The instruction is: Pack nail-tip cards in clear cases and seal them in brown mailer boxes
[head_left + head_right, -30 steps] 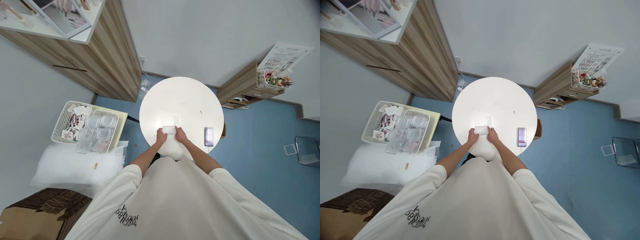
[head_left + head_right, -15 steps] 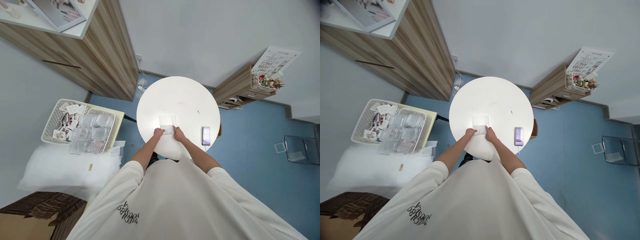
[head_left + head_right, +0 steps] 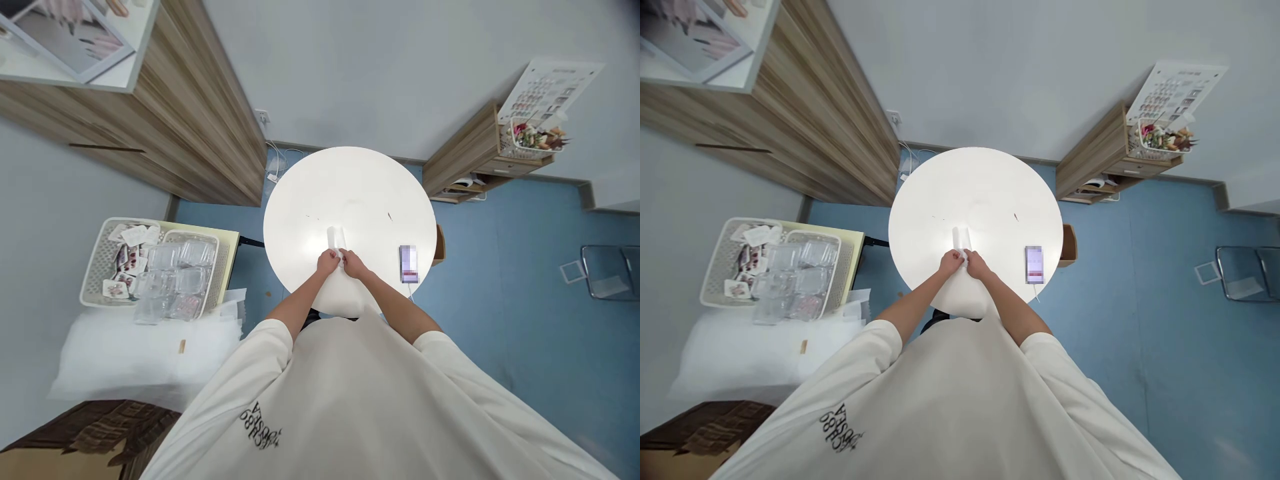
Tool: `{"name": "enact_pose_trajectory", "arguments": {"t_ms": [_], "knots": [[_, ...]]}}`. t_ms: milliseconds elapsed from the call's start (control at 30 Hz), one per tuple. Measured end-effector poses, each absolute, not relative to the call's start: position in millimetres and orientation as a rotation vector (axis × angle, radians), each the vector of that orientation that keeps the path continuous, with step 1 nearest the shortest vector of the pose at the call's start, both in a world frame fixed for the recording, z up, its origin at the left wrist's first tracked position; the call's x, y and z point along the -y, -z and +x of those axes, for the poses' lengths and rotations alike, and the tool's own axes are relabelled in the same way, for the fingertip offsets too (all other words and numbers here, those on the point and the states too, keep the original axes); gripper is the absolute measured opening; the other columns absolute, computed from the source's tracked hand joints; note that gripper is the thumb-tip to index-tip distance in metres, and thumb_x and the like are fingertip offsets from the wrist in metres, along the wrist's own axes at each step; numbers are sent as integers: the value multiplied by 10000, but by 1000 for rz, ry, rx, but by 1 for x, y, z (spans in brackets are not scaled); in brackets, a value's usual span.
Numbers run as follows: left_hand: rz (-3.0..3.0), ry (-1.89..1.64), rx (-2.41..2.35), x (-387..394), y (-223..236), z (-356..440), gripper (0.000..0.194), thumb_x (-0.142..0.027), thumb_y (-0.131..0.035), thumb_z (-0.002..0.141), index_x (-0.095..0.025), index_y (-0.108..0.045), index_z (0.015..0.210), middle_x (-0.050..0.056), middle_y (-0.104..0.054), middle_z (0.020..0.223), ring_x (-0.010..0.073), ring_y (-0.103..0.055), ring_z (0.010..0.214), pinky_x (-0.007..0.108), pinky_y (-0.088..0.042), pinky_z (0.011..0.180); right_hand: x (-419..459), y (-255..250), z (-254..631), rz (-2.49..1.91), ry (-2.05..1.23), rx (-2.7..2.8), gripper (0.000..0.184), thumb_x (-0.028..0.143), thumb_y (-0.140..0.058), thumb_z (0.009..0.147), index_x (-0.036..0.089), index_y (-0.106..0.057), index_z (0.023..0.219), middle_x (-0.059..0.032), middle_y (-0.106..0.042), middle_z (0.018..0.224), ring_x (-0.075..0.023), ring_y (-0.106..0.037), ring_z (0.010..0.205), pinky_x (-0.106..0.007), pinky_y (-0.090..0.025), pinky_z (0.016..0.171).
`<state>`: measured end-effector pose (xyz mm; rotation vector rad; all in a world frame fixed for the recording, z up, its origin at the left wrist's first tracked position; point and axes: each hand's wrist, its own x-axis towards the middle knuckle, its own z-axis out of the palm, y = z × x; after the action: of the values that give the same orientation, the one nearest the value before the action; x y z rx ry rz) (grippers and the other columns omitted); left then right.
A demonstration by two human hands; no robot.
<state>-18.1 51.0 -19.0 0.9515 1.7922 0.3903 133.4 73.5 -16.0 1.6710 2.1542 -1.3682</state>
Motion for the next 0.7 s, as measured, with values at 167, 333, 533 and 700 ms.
{"name": "enact_pose_trajectory", "arguments": {"t_ms": [167,333,533,700], "knots": [[958,-372,-1719,-50,22,-13,166,-185,-531,906,-197,-690,953,51,-751,970,185,-691,921,296,-531,840,-72,21,137,1734,1460,-2176,666,65,-475,864,195,-409,1514,-112,-615,1217,-222,-604,1050,-348,-496,955],[973,-359,-1690,-47,24,-11,353,-70,-458,886,-158,-688,1139,80,-753,1061,161,-711,919,307,-532,906,-64,18,143,1767,1658,-2189,668,83,-424,864,172,-326,1519,-74,-626,1066,-221,-611,943,-362,-517,876],[1143,-253,-1680,-45,18,-12,411,-57,-472,879,-172,-664,1224,79,-735,1114,177,-695,1020,316,-525,940,-55,14,147,1709,1438,-2285,493,91,-438,909,194,-560,1375,-130,-523,1276,-231,-566,1101,-369,-479,978],[1697,-122,-1743,-30,6,-18,459,-96,-476,897,-200,-601,1327,124,-590,1388,262,-525,1329,407,-418,1102,-53,15,151,1670,1174,-2312,563,101,-506,898,258,-571,1435,-138,-479,1362,-302,-495,1205,-421,-450,1002]]}}
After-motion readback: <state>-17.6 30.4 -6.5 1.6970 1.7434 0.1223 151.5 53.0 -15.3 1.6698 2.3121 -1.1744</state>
